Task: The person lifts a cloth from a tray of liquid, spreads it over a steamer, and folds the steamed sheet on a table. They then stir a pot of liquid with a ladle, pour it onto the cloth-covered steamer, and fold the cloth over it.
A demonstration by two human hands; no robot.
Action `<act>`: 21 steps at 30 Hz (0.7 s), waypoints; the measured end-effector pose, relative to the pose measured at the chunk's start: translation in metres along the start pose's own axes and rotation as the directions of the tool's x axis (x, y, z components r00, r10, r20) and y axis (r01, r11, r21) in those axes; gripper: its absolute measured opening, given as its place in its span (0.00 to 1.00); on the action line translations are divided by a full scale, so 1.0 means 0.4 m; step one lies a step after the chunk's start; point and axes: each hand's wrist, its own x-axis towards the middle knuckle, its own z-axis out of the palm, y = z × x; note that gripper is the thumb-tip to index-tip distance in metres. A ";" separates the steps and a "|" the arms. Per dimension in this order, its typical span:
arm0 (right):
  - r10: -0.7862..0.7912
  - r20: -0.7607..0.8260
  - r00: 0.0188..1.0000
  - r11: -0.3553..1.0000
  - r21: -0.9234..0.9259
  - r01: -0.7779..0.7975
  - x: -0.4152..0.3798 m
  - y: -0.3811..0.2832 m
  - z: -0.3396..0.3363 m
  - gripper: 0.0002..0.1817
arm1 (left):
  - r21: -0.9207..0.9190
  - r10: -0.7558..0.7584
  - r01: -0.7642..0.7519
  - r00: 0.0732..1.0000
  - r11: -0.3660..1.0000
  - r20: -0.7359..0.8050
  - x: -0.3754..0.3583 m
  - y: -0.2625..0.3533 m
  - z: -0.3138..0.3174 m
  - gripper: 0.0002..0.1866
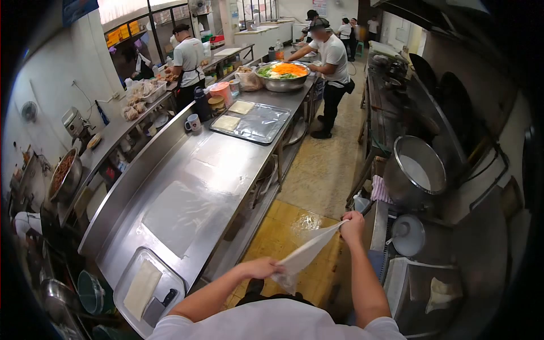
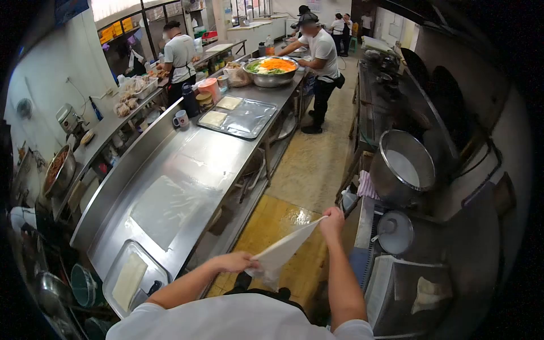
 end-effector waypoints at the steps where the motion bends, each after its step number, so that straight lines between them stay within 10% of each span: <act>1: 0.026 0.030 0.999 0.999 0.036 -0.028 -0.009 -0.004 -0.025 0.04 | 0.265 -0.115 0.129 0.991 0.955 -0.067 -0.030 0.050 -0.047 0.21; 3: 0.130 0.127 0.983 0.990 0.044 -0.136 -0.030 -0.080 -0.090 0.06 | 0.456 -0.121 0.172 0.983 0.873 -0.140 -0.002 0.004 -0.112 0.20; 5: 0.179 0.183 0.967 0.978 0.071 -0.195 -0.053 -0.166 -0.153 0.07 | -0.149 -0.204 0.168 0.940 0.974 -0.273 -0.005 0.013 -0.157 0.20; 7: 0.175 0.199 0.964 0.971 0.125 -0.202 -0.064 -0.229 -0.194 0.09 | -0.235 -0.029 -0.075 0.912 0.969 -0.410 0.014 0.029 -0.208 0.21; 13: 0.145 0.144 0.979 0.970 0.175 -0.169 -0.124 -0.305 -0.242 0.08 | -0.786 0.116 -0.489 0.868 0.379 -0.484 0.096 0.107 -0.279 0.26; 18: 0.174 0.333 0.927 0.973 0.088 -0.214 -0.272 -0.277 -0.176 0.07 | -0.913 0.086 -0.398 0.910 -0.092 -0.405 0.180 0.106 -0.298 0.11; 21: 0.294 0.620 0.728 0.944 -0.069 -0.323 -0.364 -0.326 -0.138 0.10 | -0.941 0.144 -0.297 0.936 -0.160 -0.320 0.217 0.077 -0.298 0.08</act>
